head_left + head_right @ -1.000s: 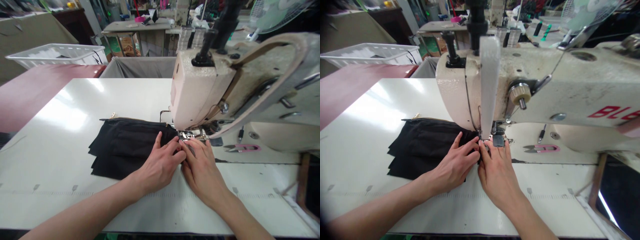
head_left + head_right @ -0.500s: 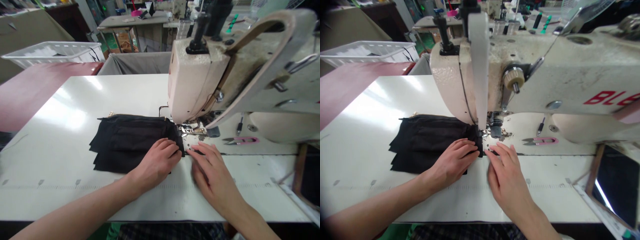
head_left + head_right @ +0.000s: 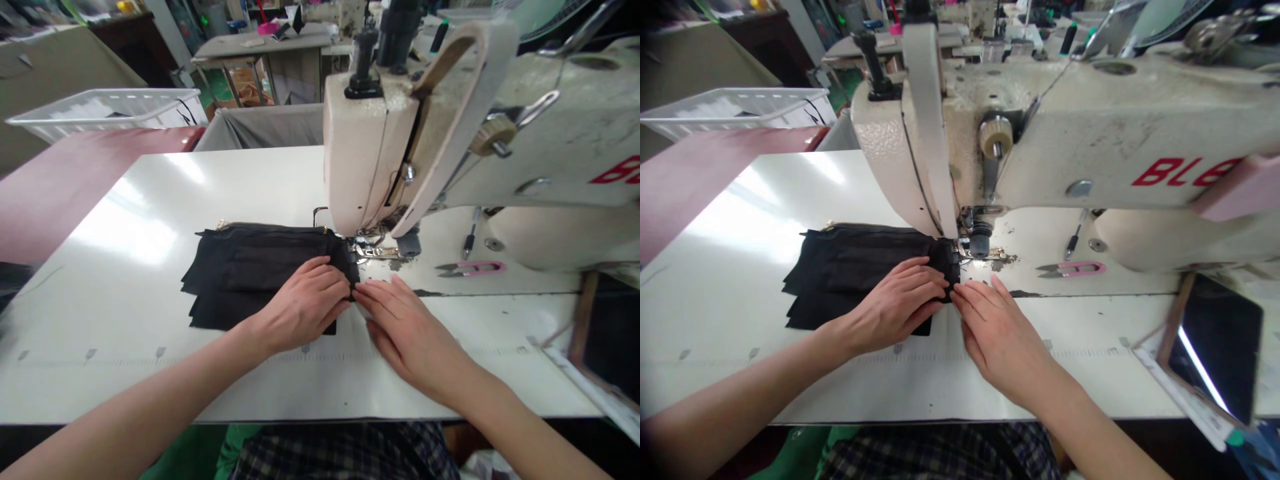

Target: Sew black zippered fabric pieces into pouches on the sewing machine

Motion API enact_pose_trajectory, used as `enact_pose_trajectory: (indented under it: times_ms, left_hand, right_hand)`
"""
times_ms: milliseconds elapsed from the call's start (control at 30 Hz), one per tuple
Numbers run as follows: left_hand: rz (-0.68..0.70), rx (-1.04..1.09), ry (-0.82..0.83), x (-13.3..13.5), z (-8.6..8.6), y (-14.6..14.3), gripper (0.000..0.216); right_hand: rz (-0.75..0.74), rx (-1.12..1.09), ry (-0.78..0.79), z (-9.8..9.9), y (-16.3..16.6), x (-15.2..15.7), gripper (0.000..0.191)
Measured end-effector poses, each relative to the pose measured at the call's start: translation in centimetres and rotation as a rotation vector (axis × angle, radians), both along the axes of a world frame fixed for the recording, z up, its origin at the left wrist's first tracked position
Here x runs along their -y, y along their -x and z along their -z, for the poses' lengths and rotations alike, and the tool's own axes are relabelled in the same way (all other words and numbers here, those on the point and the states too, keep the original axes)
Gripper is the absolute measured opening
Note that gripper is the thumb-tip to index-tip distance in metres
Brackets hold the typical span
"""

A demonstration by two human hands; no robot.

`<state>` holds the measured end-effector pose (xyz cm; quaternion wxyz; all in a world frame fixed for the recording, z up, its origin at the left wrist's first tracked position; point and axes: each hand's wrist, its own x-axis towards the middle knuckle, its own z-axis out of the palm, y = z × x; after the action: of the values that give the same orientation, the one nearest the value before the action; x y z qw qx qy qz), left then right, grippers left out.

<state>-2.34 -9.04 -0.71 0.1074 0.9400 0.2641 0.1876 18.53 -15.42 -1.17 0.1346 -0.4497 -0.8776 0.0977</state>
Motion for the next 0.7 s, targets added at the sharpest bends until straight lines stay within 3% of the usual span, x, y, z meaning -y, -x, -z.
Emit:
enact_pose_trajectory:
  times_ms: [167,333,500,700]
  left_hand:
    - [0.032,-0.117,-0.016,-2.0,0.4,0.5,0.044]
    - [0.011,-0.108,0.011,-2.1,0.8,0.5,0.043]
    - [0.180,-0.023,-0.032,-1.8,0.3,1.3,0.028]
    - [0.283,-0.019,0.054,-4.5,0.8,2.4,0.033]
  right_hand:
    - [-0.019,0.024,-0.089,-0.4,-0.1,-0.5,0.034]
    - [-0.011,0.019,-0.099,-0.4,0.1,-0.8,0.035]
    - [0.022,-0.005,-0.097,0.1,0.0,-1.5,0.037]
    - [0.018,0.024,-0.102,0.5,-0.2,-3.0,0.041]
